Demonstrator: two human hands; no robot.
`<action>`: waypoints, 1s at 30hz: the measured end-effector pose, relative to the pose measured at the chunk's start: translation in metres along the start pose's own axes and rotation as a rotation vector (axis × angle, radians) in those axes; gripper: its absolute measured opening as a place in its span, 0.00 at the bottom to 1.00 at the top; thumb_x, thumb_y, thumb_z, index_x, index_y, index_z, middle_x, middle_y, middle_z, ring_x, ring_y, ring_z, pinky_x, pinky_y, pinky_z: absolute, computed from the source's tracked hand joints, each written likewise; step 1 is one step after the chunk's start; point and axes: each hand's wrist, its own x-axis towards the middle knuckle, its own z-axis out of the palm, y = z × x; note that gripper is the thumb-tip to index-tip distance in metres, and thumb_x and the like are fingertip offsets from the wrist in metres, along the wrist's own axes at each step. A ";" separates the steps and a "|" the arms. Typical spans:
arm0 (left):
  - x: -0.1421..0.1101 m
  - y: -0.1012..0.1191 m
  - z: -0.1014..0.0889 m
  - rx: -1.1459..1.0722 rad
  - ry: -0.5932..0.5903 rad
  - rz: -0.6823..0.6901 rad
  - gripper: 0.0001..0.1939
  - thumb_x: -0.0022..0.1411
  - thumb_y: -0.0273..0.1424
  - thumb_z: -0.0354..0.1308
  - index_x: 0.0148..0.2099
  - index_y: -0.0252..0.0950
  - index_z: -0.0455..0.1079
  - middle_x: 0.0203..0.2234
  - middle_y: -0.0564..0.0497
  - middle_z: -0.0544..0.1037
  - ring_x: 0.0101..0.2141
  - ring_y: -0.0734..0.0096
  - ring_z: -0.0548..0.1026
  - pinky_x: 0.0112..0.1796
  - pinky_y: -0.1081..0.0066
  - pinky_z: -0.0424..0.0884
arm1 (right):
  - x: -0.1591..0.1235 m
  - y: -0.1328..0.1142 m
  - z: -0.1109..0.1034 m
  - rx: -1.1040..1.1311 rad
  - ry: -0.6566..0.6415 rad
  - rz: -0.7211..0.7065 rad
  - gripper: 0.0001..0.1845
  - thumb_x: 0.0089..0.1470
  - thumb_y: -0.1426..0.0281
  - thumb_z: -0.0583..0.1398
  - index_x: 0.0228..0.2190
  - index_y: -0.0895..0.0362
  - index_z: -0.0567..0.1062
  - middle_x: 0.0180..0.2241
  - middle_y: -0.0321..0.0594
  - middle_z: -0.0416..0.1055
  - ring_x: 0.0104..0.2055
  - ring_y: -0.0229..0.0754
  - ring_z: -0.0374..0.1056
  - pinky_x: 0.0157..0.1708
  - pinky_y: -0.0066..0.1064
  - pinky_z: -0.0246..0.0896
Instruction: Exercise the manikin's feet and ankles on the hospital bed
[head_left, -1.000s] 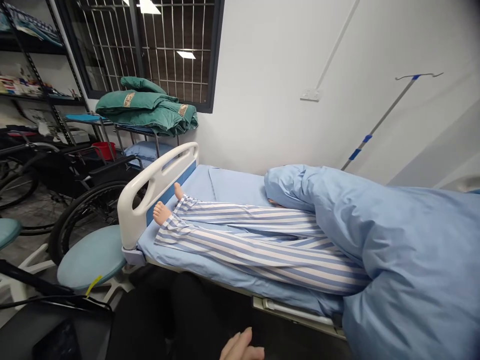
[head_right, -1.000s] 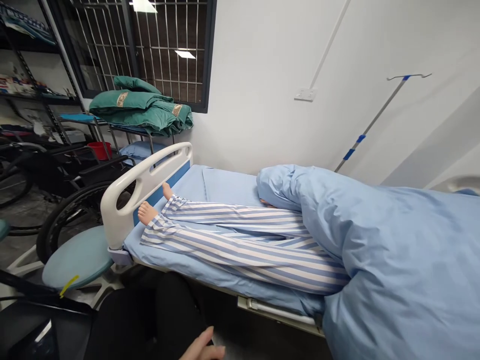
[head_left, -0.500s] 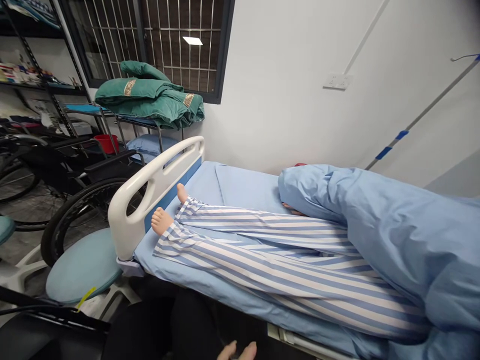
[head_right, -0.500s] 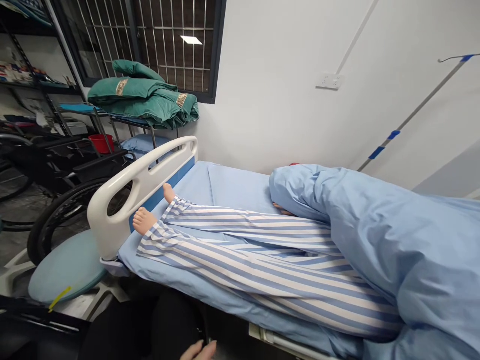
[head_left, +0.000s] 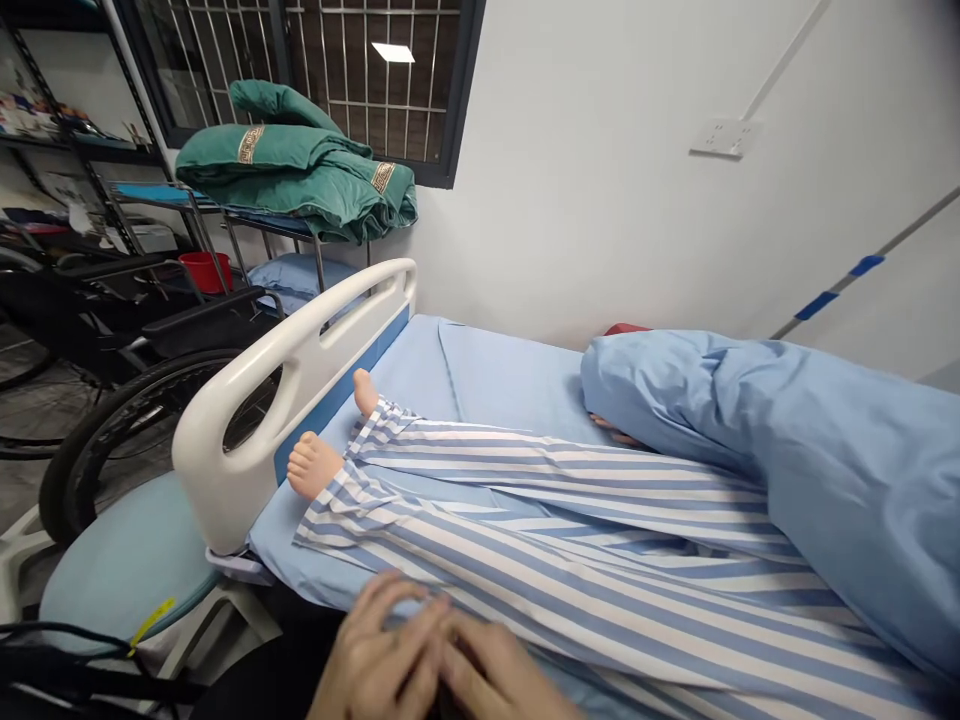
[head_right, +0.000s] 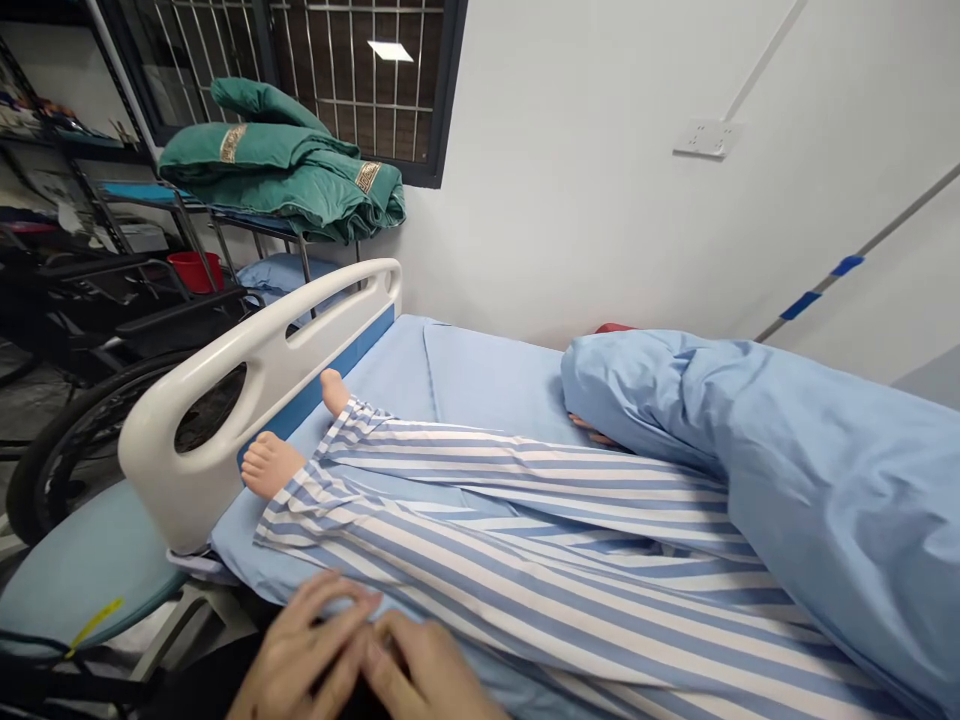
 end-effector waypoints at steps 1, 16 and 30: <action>0.007 -0.017 -0.005 0.097 0.028 0.010 0.21 0.58 0.25 0.50 0.54 0.36 0.64 0.34 0.49 0.79 0.42 0.67 0.73 0.49 0.59 0.67 | 0.016 -0.003 -0.007 -0.017 0.035 -0.025 0.20 0.58 0.57 0.48 0.32 0.57 0.71 0.25 0.36 0.67 0.29 0.36 0.62 0.31 0.27 0.59; 0.004 -0.099 0.057 0.385 -0.221 -0.087 0.21 0.61 0.32 0.46 0.56 0.35 0.60 0.53 0.44 0.66 0.56 0.59 0.59 0.53 0.53 0.62 | 0.305 -0.007 -0.040 -0.618 0.358 -0.197 0.33 0.47 0.58 0.58 0.50 0.62 0.57 0.50 0.51 0.62 0.49 0.49 0.60 0.44 0.36 0.55; 0.038 -0.079 0.051 0.029 0.047 -0.439 0.14 0.58 0.30 0.48 0.47 0.38 0.66 0.48 0.44 0.67 0.52 0.59 0.62 0.52 0.53 0.61 | 0.267 0.024 -0.067 -0.917 0.297 -0.094 0.23 0.43 0.70 0.58 0.44 0.63 0.64 0.45 0.53 0.66 0.49 0.51 0.60 0.46 0.39 0.53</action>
